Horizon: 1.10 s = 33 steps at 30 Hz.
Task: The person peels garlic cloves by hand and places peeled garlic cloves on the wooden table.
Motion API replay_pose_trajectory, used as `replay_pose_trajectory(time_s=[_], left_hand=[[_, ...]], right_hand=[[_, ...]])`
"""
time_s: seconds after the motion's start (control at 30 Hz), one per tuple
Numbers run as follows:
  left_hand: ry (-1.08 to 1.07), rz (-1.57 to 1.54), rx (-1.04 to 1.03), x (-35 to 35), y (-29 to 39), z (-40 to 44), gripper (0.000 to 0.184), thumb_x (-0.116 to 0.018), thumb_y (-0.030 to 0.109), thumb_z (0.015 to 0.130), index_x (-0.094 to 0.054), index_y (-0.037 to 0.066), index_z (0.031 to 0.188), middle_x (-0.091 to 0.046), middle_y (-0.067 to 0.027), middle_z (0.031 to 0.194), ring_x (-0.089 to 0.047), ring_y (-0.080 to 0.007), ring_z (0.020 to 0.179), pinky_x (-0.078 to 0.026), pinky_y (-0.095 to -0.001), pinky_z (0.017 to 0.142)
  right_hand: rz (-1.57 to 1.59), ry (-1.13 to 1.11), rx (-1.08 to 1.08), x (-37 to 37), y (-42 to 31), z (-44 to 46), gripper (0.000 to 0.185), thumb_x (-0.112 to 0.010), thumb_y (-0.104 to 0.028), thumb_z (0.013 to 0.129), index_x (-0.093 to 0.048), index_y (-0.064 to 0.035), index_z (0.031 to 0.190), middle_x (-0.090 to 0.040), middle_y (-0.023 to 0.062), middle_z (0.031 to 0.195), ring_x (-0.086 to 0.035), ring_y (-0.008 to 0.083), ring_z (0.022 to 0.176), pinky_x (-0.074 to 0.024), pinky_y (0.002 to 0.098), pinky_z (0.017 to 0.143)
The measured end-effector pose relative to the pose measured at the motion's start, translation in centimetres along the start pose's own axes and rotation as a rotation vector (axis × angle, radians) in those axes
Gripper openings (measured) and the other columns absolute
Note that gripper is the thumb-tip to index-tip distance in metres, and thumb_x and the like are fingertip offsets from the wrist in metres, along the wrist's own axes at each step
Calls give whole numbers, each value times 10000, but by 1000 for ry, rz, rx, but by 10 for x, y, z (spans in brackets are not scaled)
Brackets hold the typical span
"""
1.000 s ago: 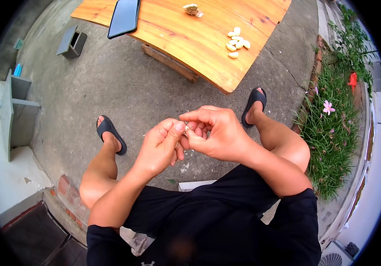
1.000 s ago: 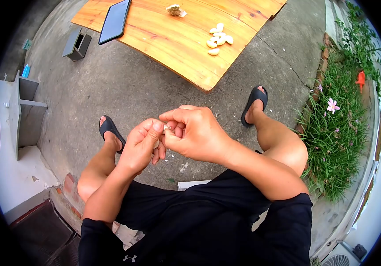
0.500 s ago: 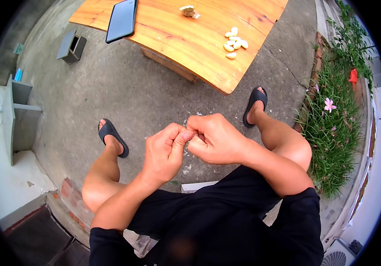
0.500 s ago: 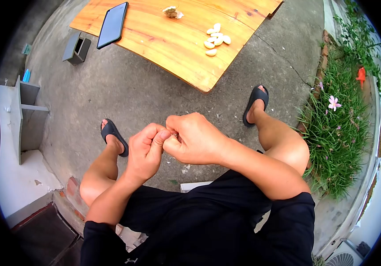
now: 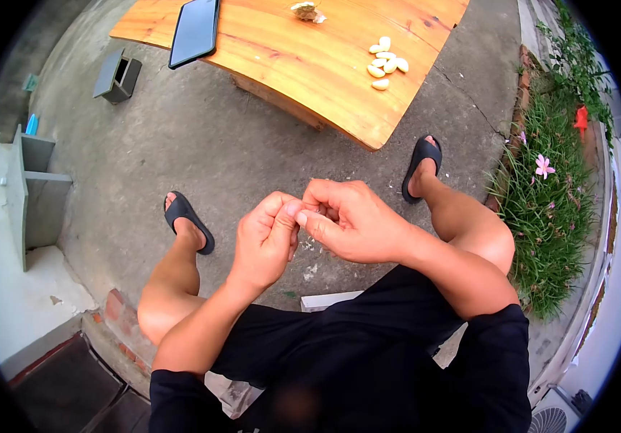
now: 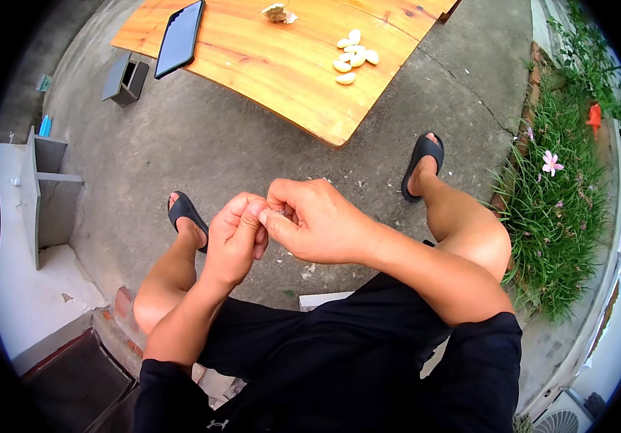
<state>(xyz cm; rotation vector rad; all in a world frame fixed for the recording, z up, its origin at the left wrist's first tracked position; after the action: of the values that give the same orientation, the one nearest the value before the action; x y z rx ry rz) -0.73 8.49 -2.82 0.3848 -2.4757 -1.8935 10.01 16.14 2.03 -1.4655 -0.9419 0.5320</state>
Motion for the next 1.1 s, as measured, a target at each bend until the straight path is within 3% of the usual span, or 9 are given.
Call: replay_pose_trajectory(time_s=[0.07,0.23,0.33,0.43,0.53,0.57,0.77,0.87,1.1], left_hand=[[-71,-87,25,-3,-2,-1,255,-520,271,1089,-597,60,969,-516,25,671,-434,-49,489,-346,-205,439],[18,-201,112,-5,-8,-2,263,-552,270,1075,-621,61,933,-537,16,655,-460,-52,492,-357,-210,448],[13,-371,213,-8,-6,-2,313,-538,333,1076,-609,62,937,-527,6,663,-464,-71,497,-341,-219,447],[2,-450,234,-1,1,0,372,-506,398,1080,-597,63,945,-504,4,659,-462,-85,506,-326,-225,450],[4,-444,224,4,5,-1,399,-468,416,1089,-604,57,978,-501,1,677,-475,-88,530,-329,-216,453],[10,-444,230,3,4,-1,394,-461,408,1093,-607,59,985,-526,-9,697,-480,-89,530,-332,-211,445],[-69,-429,215,-4,-3,-3,353,-515,347,1080,-661,29,1030,-628,-32,814,-538,-84,593,-353,-195,467],[-20,-390,196,-3,2,-3,311,-560,302,1064,-684,17,1066,-672,-39,879,-569,-76,635,-373,-190,481],[13,-355,121,4,2,-3,296,-602,299,1042,-687,16,1062,-694,-37,922,-596,-66,689,-392,-183,494]], right_hand=[[69,-76,-55,-1,5,-2,202,-641,-165,928,-600,4,826,-600,107,631,-580,171,563,-470,344,533],[63,-85,30,-9,-3,-6,168,-603,-142,927,-629,1,843,-651,117,677,-605,168,583,-474,353,537],[-52,-136,21,-8,-7,-5,173,-633,-165,918,-646,-2,862,-683,151,711,-650,240,607,-501,372,563],[-482,-280,-38,-3,-4,-5,228,-715,-231,890,-666,-10,861,-690,162,751,-672,307,651,-527,391,590],[-455,177,297,20,-21,-6,324,-855,-276,823,-664,-16,851,-655,104,772,-588,182,581,-486,313,533],[-381,242,256,24,-19,-6,333,-907,-264,758,-710,-34,897,-662,92,838,-581,151,586,-493,287,539],[-76,271,241,17,-14,-9,211,-870,-100,797,-767,-37,970,-651,44,843,-570,79,639,-469,238,557],[-70,320,236,21,-10,-9,128,-807,-45,822,-784,-47,948,-670,72,844,-629,123,649,-503,263,576],[29,294,234,14,-9,-8,100,-755,-9,865,-772,-8,964,-702,90,840,-678,123,728,-542,251,642]])
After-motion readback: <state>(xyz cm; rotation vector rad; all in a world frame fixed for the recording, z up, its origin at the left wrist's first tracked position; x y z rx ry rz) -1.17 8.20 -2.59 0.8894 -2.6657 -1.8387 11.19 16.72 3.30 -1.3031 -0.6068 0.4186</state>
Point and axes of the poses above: each hand's wrist, its own z-axis towards the middle knuckle, its own x-axis out of the back of the hand, y = z × x, the point moved 8 cm from there along z, towards the middle knuckle
